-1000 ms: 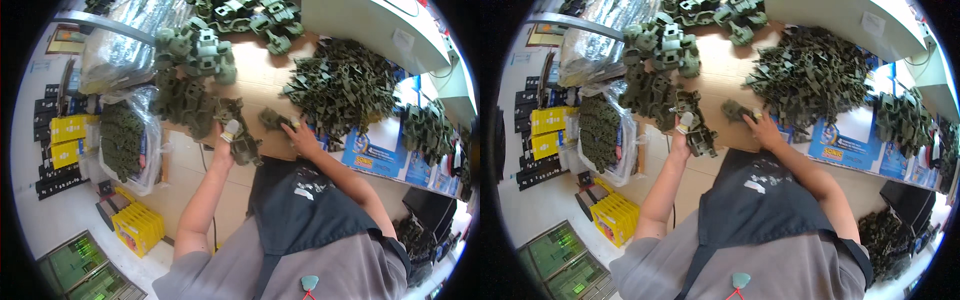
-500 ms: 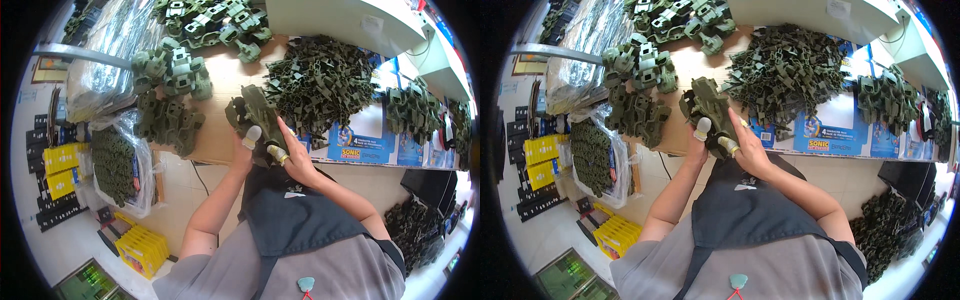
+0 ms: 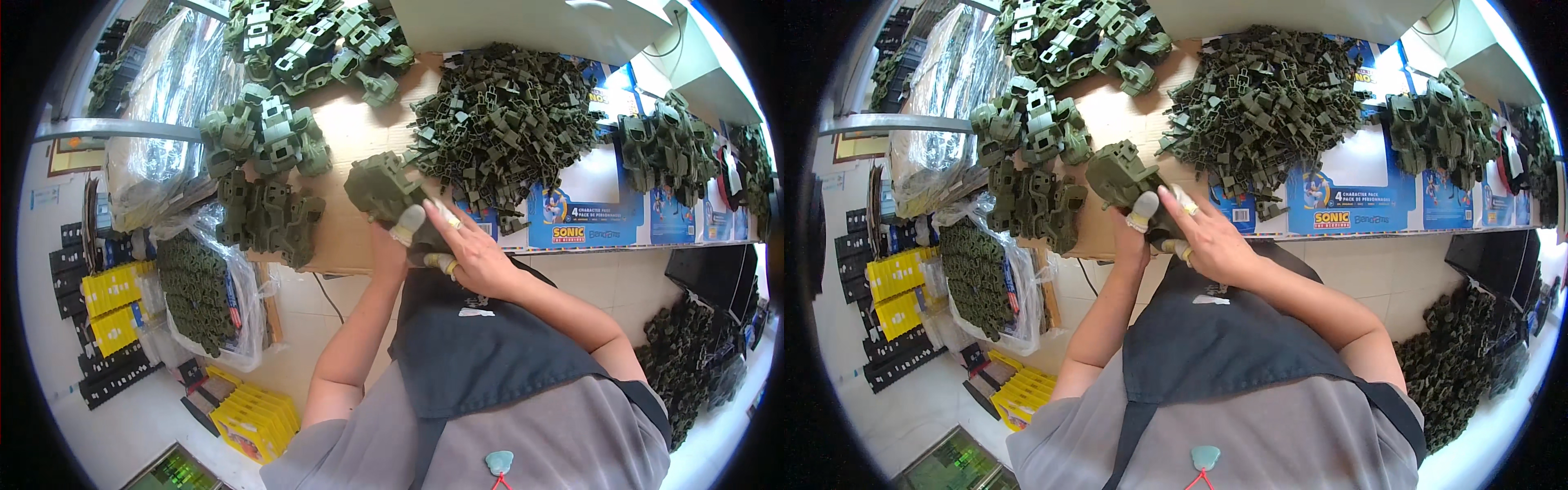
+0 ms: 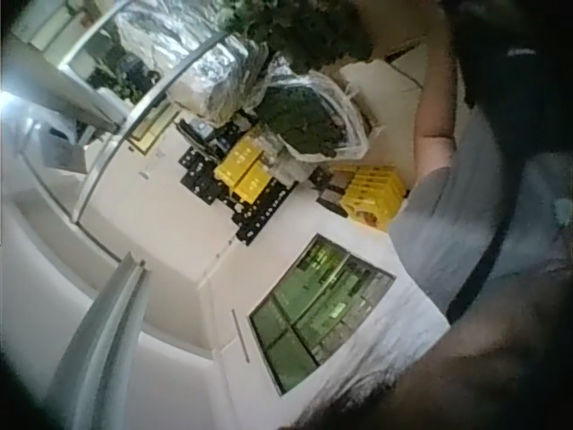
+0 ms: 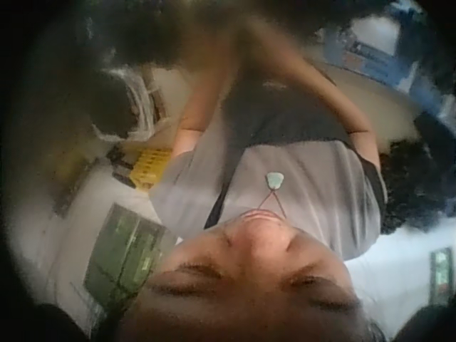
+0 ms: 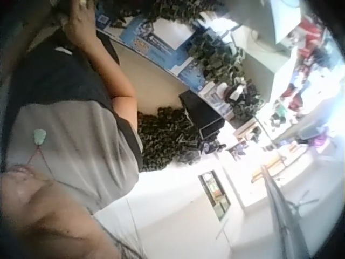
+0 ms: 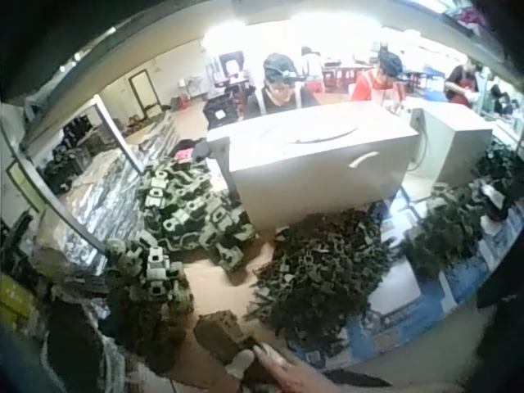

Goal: The person repeatedly picks up small green plastic components from a pile on a table, manipulates them with both hands to interlock or align them, and places the assembled units back onto the table. The process is repetitive and involves handling the parts one at a time.

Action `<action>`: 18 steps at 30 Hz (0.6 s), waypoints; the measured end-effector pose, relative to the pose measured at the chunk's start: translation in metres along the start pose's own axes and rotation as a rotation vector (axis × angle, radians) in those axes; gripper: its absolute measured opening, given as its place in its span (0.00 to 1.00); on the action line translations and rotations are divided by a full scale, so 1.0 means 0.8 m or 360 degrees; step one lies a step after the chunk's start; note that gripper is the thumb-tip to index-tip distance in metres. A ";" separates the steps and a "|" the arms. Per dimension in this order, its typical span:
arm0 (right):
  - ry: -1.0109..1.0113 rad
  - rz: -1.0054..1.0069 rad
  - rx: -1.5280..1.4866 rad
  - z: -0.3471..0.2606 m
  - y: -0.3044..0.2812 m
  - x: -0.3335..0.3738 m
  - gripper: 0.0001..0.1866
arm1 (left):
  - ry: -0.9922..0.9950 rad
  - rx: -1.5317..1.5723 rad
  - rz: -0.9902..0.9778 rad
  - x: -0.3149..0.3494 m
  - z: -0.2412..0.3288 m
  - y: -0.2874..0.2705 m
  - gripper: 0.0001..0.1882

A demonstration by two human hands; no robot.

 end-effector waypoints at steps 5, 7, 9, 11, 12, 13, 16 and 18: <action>0.1016 0.0241 -0.1713 0.048 -0.009 -0.002 0.44 | -0.0340 0.0658 0.0075 -0.009 -0.007 -0.013 0.26; 0.1144 -0.0158 -0.1651 0.060 0.018 0.009 0.41 | -0.0229 0.0490 -0.0005 -0.007 0.005 0.000 0.24; 0.1042 -0.0237 -0.1487 0.067 0.015 0.009 0.38 | -0.0261 0.0470 -0.0055 0.005 0.018 0.011 0.21; 0.0695 0.0026 -0.1083 0.077 -0.016 0.006 0.35 | -0.0137 -0.0669 -0.0554 0.011 0.022 -0.013 0.20; 0.0714 -0.0031 -0.0778 0.086 -0.029 0.010 0.36 | -0.0046 -0.1233 -0.0780 0.015 0.020 -0.024 0.19; 0.0749 -0.0079 -0.0473 0.096 -0.041 0.017 0.36 | 0.0022 -0.1300 -0.0895 0.021 0.034 -0.011 0.20; 0.0517 -0.0219 -0.0088 0.091 -0.068 0.023 0.37 | 0.0952 -0.1629 -0.0987 0.057 0.115 0.052 0.26; 0.0445 -0.0384 -0.0002 0.077 -0.072 0.026 0.37 | 0.1857 -0.1709 -0.0965 0.075 0.116 0.100 0.34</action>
Point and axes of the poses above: each hand's wrist, its own x-axis away from the middle knuckle, its own y-axis out of the palm, z = x × y, the point moved 5 cm from there along -x, towards the middle knuckle, and after that the axes turned 15 degrees about z, right-handed, at the moved point
